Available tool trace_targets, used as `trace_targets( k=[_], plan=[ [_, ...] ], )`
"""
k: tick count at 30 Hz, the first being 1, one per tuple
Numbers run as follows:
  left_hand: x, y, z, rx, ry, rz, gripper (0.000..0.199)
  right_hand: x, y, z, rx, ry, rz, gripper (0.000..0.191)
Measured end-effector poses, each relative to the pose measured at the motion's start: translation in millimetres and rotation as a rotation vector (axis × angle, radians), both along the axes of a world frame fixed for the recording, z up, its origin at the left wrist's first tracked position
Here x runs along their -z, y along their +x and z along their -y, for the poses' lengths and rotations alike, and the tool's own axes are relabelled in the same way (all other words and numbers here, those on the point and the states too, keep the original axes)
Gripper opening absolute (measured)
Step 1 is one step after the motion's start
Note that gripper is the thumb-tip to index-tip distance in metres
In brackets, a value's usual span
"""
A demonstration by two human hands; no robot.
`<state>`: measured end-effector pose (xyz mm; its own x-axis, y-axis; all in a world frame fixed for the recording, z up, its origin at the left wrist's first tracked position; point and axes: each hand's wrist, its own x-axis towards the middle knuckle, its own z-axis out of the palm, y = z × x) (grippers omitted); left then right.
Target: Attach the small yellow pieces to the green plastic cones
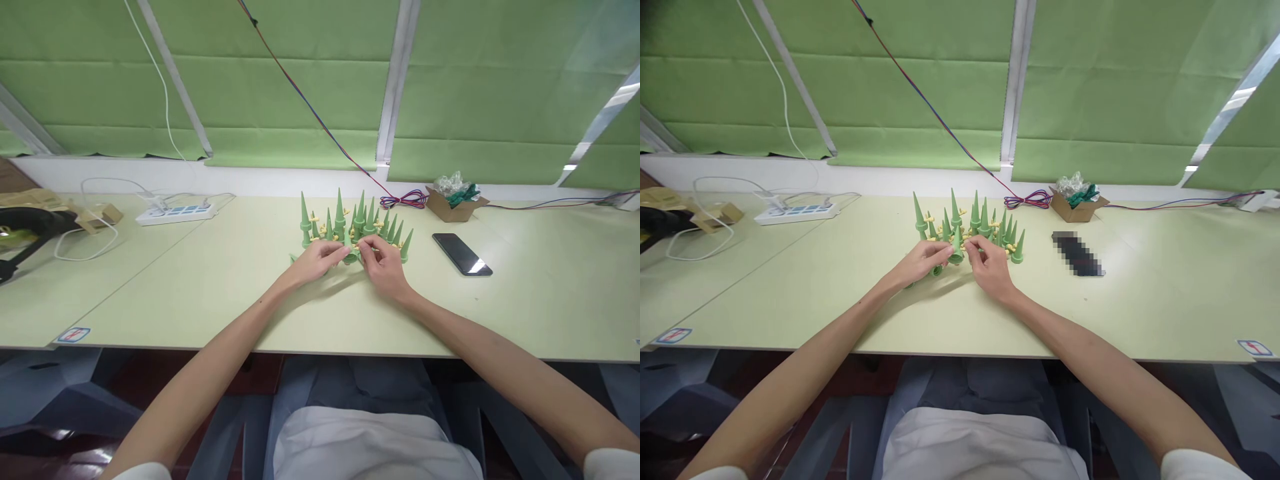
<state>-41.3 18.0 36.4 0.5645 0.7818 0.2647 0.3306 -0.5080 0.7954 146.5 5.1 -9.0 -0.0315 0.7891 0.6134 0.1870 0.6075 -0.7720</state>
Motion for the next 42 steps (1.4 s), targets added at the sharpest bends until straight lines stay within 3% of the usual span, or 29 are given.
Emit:
trace_targets(
  k=[6,12,17,21,29,31,35,42],
  plan=[
    [0.6,2,-1,0.012,0.121,-0.037,0.044,-1.1,0,0,0.031,-0.016,0.015,0.03],
    [6.9,2,-4,-0.064,0.309,-0.087,0.035,-2.8,0,-2,0.04,-0.068,0.001,0.033],
    [12.5,3,-8,-0.104,0.373,-0.093,0.031,-2.7,-1,-3,0.056,-0.079,-0.002,0.032],
    [14.3,5,-10,-0.158,0.327,-0.065,0.032,-1.9,-2,-2,0.088,-0.081,-0.014,0.031],
    [5.1,0,-8,-0.172,0.026,0.063,0.042,-1.2,0,-3,0.157,-0.042,-0.053,0.031],
    [3.5,0,-8,-0.187,-0.02,0.05,0.053,-1.5,0,-2,0.157,-0.045,-0.064,0.031],
    [3.0,3,-7,-0.175,-0.058,0.004,0.073,-1.4,0,-1,0.118,-0.022,-0.042,0.029],
    [5.0,4,-7,-0.14,-0.079,-0.055,0.071,-0.7,0,1,0.041,0.043,0.063,0.028]
  ],
)
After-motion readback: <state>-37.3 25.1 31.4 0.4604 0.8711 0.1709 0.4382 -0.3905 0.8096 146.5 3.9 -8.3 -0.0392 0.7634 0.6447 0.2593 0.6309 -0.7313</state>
